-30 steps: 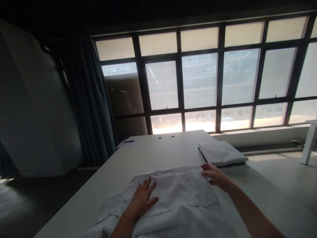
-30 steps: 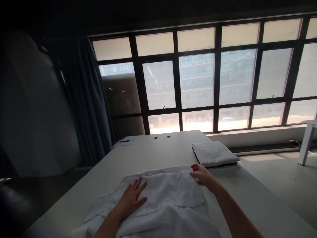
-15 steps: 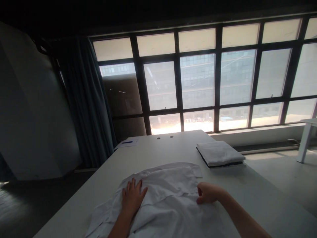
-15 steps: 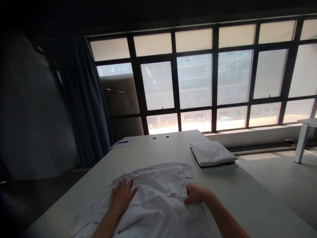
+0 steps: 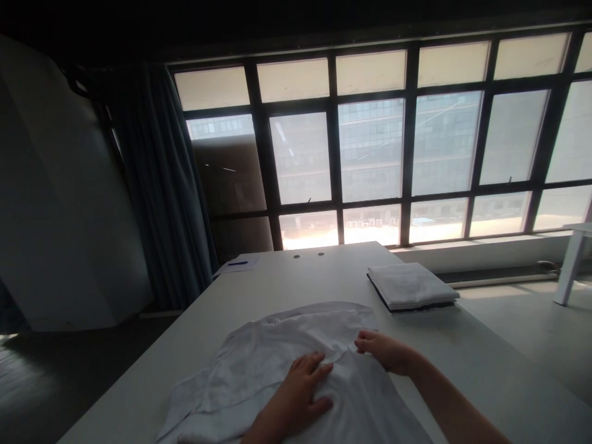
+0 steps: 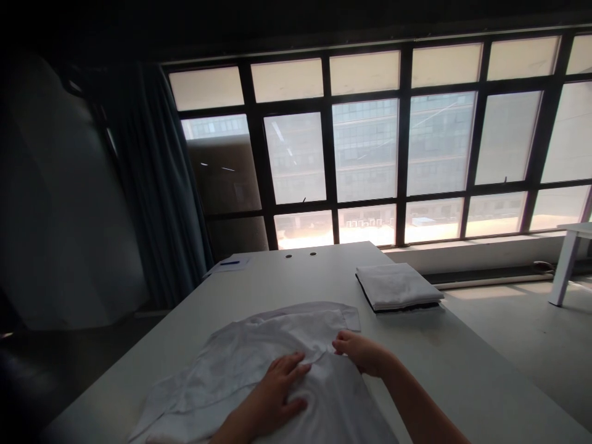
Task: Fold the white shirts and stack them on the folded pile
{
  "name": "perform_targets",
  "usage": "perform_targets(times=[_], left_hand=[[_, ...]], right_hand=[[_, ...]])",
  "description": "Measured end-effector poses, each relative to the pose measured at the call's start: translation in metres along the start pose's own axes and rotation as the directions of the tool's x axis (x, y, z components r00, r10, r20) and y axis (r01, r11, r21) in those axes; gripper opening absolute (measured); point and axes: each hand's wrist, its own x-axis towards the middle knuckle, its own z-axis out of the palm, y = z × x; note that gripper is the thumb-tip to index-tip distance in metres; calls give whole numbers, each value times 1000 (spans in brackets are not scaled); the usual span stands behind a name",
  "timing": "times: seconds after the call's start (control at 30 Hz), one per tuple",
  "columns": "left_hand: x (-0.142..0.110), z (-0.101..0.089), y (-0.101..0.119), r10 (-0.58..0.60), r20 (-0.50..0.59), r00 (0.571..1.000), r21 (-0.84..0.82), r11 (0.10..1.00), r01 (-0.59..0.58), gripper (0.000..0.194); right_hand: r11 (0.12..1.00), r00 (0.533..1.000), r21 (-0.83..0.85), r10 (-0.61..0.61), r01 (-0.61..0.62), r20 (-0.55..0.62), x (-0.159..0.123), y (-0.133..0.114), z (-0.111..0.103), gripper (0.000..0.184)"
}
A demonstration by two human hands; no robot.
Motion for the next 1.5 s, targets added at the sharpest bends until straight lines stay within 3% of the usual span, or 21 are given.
perform_targets(times=[0.1,0.2,0.27,0.37,0.47,0.63,0.8,1.07,1.23,1.33,1.5], left_hand=[[0,2,-16,-50,15,999,-61,997,51,65],[4,6,-34,-125,-45,991,-189,975,114,46],[6,11,-40,-183,-77,980,-268,951,156,44],[6,16,-43,-223,-103,969,-282,941,186,36],[3,17,-40,-227,-102,969,-247,949,196,40],[2,15,-37,-225,-98,969,-230,953,198,40],[3,13,-35,-228,-98,969,-222,954,202,38],[2,9,-30,-224,-117,967,-204,959,197,35],[4,3,-26,-198,-187,962,-134,976,174,20],[6,1,-26,-186,-197,963,-75,982,174,14],[7,2,-29,-187,-193,963,-2,982,190,21]], right_hand=[[999,995,-39,-32,28,-90,10,2,4,19],[989,972,-137,-85,55,-221,20,9,-1,24],[971,949,-237,-104,33,-296,23,17,-9,22],[925,921,-377,-107,-46,-374,25,31,-20,16],[881,905,-457,-88,-124,-416,28,43,-20,6],[838,851,-516,-133,-178,-508,36,54,1,22],[858,792,-504,-241,-95,-560,44,59,13,12],[934,722,-335,-316,123,-615,47,65,-3,27],[928,728,-343,-335,145,-599,45,62,-9,21],[896,768,-427,-359,124,-530,42,64,-10,9],[805,844,-584,-382,104,-376,36,66,-7,11]])
